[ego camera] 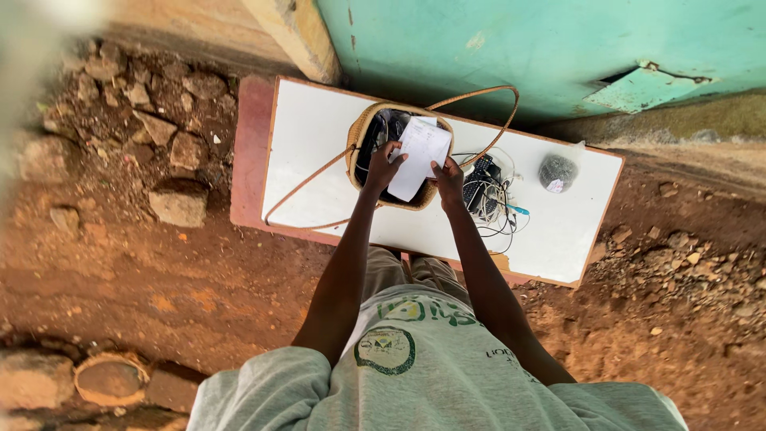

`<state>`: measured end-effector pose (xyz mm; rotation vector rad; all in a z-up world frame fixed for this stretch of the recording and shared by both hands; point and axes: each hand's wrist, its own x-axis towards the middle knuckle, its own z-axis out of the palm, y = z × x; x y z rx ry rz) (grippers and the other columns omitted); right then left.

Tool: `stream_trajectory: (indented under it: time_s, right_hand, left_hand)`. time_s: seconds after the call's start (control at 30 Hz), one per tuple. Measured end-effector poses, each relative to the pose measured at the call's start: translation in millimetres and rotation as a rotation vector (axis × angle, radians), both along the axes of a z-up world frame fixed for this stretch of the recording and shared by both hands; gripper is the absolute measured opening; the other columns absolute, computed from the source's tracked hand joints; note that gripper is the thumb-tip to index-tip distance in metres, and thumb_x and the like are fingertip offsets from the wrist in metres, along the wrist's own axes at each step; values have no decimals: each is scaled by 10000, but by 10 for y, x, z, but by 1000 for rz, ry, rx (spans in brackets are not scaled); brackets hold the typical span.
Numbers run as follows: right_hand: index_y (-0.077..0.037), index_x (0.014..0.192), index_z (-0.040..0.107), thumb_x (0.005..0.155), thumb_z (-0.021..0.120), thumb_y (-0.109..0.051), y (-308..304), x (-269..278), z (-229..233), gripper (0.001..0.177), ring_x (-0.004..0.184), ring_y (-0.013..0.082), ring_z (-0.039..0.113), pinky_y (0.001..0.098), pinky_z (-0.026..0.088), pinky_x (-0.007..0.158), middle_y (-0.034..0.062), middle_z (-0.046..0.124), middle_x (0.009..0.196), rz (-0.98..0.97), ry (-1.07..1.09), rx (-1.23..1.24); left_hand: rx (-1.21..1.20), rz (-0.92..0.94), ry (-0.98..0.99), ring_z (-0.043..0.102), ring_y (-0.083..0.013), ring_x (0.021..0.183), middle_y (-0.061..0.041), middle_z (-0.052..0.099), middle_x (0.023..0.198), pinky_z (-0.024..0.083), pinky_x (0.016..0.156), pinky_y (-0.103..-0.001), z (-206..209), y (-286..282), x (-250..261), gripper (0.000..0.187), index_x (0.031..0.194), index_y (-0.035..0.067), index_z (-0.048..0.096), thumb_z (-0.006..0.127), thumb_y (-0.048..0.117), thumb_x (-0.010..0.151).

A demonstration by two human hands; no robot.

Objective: The person unpacks items from a woven basket onto a table, removing paper sheets, a spray bottle, plastic bags, cables, adapters, and electronic accessories by hand.

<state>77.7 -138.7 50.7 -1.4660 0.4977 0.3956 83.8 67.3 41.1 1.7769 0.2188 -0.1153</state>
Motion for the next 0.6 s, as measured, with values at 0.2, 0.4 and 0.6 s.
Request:
stream_trajectory:
  time_s: [0.2, 0.4, 0.6]
  right_hand:
    - [-65, 1214, 668, 1004, 690, -226, -281, -99, -11, 265, 757, 97, 703, 248, 572, 623, 11, 750, 923, -61, 7, 7]
    - [-91, 1135, 659, 1000, 695, -239, -656, -292, -22, 203, 743, 80, 668, 257, 542, 588, -3, 720, 911, -198, -16, -13]
    - [-68, 1098, 667, 1011, 679, -246, -1040, -369, -6, 199, 720, 80, 644, 249, 535, 590, -5, 715, 902, -294, -13, -31]
  left_hand:
    - [-63, -60, 51, 711, -232, 917, -121, 745, 1008, 535, 829, -363, -105, -312, 16, 288, 1140, 50, 659, 742, 196, 906]
    - [-57, -149, 40, 685, -249, 867, -132, 726, 997, 524, 791, -360, -100, -780, 55, 263, 1119, 39, 648, 752, 166, 914]
    - [-105, -187, 8, 710, -183, 939, -107, 756, 1039, 534, 833, -332, 173, -1268, 5, 262, 1117, 35, 629, 756, 144, 915]
